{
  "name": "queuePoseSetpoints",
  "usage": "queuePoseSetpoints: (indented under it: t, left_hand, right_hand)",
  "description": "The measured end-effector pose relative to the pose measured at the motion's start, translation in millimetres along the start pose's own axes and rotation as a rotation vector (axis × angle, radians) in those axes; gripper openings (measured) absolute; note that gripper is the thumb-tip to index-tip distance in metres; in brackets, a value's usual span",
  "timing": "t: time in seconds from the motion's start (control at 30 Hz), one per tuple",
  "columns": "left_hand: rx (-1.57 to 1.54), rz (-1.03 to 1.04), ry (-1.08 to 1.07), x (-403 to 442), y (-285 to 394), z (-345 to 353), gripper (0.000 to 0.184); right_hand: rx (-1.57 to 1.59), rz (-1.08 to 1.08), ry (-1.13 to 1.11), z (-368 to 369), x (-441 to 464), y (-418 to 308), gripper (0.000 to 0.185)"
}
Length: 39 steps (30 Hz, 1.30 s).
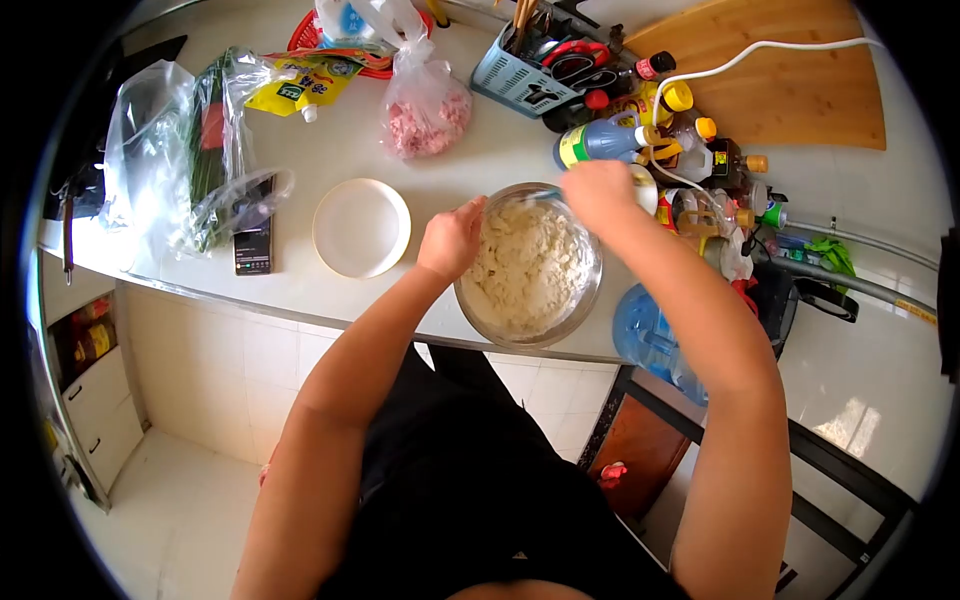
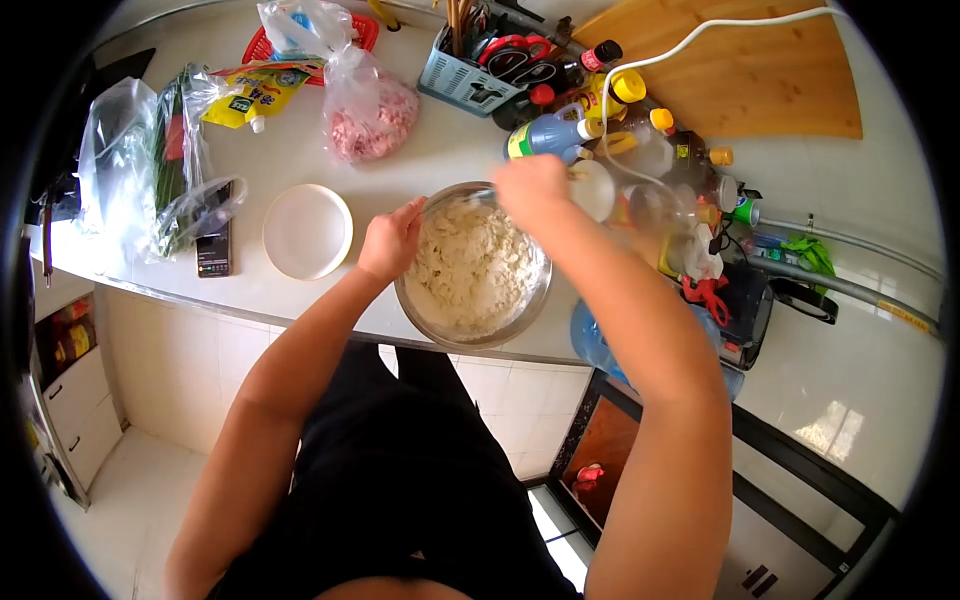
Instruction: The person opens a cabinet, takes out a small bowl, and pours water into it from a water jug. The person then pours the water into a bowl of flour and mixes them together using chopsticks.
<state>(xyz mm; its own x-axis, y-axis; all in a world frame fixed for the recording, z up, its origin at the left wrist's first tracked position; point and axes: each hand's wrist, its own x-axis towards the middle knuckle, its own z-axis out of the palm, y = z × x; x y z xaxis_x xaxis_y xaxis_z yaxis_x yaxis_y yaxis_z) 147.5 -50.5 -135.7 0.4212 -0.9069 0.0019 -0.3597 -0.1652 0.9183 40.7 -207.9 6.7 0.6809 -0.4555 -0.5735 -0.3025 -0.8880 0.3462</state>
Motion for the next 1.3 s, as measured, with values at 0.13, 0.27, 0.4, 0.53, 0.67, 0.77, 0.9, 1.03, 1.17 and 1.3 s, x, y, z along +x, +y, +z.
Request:
queuePoseSetpoints:
  t: [0.13,0.27,0.4,0.53,0.67,0.77,0.9,1.03,1.17,1.3]
  left_hand:
    - [0.006,0.004,0.040,-1,-1,-1,0.024]
    - [0.019,0.019,0.015,1,0,-2,0.025]
    - [0.048,-0.019,-0.052,-2,2,-4,0.024]
    - [0.000,-0.090,-0.021,-2,7,-4,0.025]
    - [0.029,-0.142,0.040,-13,7,4,0.027]
    - [0.046,-0.076,0.048,-17,1,7,0.027]
    - [0.052,-0.073,-0.007,-15,-1,3,0.026]
    - [0.022,-0.051,0.037,-16,5,3,0.027]
    - [0.023,-0.059,0.035,-18,2,4,0.027]
    - [0.019,-0.020,0.044,-15,0,3,0.027]
  right_hand:
    - [0.055,0.313,0.041,32,-34,29,0.014]
    - [0.093,0.188,0.083,6,-12,9,0.016]
    - [0.103,0.260,0.030,1,-11,14,0.016]
    - [0.215,0.474,-0.264,63,-76,31,0.020]
    - [0.314,0.482,-0.470,90,-126,-31,0.027]
    - [0.339,0.490,-0.396,94,-127,-27,0.025]
    - [0.313,0.570,-0.291,60,-89,11,0.025]
    - [0.285,0.510,-0.308,86,-112,2,0.023]
    - [0.291,0.442,-0.395,83,-133,-24,0.023]
    - [0.196,0.495,-0.251,67,-79,8,0.022]
